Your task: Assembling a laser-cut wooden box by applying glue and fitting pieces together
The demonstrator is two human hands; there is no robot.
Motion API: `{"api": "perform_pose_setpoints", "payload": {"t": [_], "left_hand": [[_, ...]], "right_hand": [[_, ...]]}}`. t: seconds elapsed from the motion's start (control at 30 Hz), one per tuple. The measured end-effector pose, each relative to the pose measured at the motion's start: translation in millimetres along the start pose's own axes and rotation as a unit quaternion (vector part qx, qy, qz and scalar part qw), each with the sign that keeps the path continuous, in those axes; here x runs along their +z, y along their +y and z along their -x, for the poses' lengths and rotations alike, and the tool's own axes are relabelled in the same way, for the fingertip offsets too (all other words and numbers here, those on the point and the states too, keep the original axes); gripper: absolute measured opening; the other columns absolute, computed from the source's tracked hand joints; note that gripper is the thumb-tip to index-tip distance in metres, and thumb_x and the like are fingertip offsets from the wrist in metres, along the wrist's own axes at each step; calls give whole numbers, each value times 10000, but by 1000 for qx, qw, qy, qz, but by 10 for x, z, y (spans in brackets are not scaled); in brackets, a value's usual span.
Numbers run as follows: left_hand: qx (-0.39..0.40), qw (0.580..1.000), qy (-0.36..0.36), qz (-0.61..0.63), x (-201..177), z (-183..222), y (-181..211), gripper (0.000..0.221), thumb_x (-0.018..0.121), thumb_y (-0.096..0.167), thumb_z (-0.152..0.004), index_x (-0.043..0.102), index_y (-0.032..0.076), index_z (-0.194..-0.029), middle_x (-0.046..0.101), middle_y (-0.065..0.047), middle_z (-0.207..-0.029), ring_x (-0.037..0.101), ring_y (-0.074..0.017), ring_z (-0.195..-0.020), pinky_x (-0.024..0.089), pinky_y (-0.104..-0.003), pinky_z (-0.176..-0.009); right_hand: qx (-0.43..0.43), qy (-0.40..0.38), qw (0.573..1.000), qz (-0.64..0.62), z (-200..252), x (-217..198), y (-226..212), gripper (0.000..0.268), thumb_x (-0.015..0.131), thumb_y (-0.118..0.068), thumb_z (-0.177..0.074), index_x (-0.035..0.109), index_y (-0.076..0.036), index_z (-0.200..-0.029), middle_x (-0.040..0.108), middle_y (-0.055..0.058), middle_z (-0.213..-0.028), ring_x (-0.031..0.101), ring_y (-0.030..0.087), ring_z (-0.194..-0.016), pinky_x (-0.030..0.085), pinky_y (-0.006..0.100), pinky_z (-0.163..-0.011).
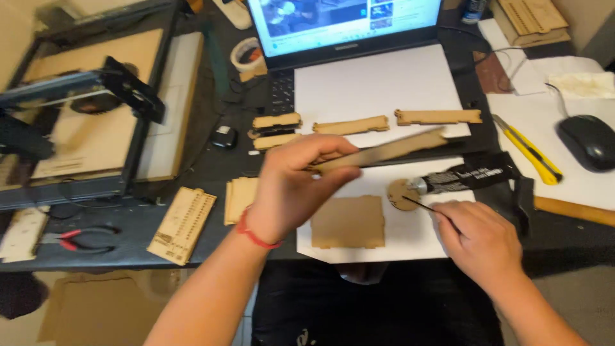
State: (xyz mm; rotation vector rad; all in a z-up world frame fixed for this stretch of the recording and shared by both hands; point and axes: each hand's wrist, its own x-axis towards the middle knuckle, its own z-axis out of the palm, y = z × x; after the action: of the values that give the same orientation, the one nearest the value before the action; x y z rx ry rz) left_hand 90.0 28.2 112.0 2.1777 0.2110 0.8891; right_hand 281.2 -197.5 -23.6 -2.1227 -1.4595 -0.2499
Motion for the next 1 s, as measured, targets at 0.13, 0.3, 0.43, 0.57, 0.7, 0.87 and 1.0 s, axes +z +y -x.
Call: {"api": "perform_pose_setpoints", "payload": {"t": [0.13,0.3,0.43,0.57,0.7,0.87,1.0], "left_hand": [[-121,991,50,-20,101,317,-248,240,843,147,-790,766,99,-1012,749,-135,-913,739,-339,-892,586,-423,-773],[-194,978,64,51,178,790,-356,169,653,65,-937,727,50,-1087,726,-96,-824,664,-178,-818,550,-357,-817],[-241,964,70,89,246,1050,-451,190,552,55,-962,697,17,-1079,698,-118,-770,646,-198,-772,543,-369,-781],[-243,964,49,97,299,940,-290,197,533,29,-944,689,1,-1060,685,-173,-755,630,-248,-732,541,-437,-750],[-266,957,-114,-16,480,670,-278,263,494,234,-969,611,100,-1161,701,-205,-845,647,-497,-901,513,-569,-779],[-217,960,-157,-78,822,496,-438,227,472,266,-994,574,120,-1135,643,-170,-767,650,-483,-870,526,-526,-781],[-142,978,-136,-75,724,515,-507,192,497,233,-980,603,130,-1103,627,-111,-781,652,-462,-865,527,-519,-778]], "right_hand": [[-59,106,992,-38,10,65,77,51,712,-137,-889,747,-150,-924,735,54,-867,715,287,-827,569,394,-714],[-46,103,993,-41,21,53,88,90,741,-117,-863,759,-167,-936,728,26,-865,700,267,-810,568,375,-732],[-45,87,994,-50,-7,54,81,92,751,-109,-861,769,-163,-933,731,18,-868,697,264,-821,565,370,-751],[-68,78,995,-9,32,-49,97,114,755,-86,-863,764,-153,-954,707,38,-862,677,271,-806,562,369,-759],[-54,54,997,7,50,-104,45,133,748,-56,-867,762,-145,-964,699,47,-858,676,283,-806,561,383,-760],[-49,36,998,21,1,-119,-71,142,726,-46,-883,753,-144,-980,690,52,-825,686,284,-790,566,385,-735],[-51,44,998,12,-11,-117,-50,136,710,-37,-905,754,-125,-999,692,67,-844,682,297,-804,564,385,-745]]}}
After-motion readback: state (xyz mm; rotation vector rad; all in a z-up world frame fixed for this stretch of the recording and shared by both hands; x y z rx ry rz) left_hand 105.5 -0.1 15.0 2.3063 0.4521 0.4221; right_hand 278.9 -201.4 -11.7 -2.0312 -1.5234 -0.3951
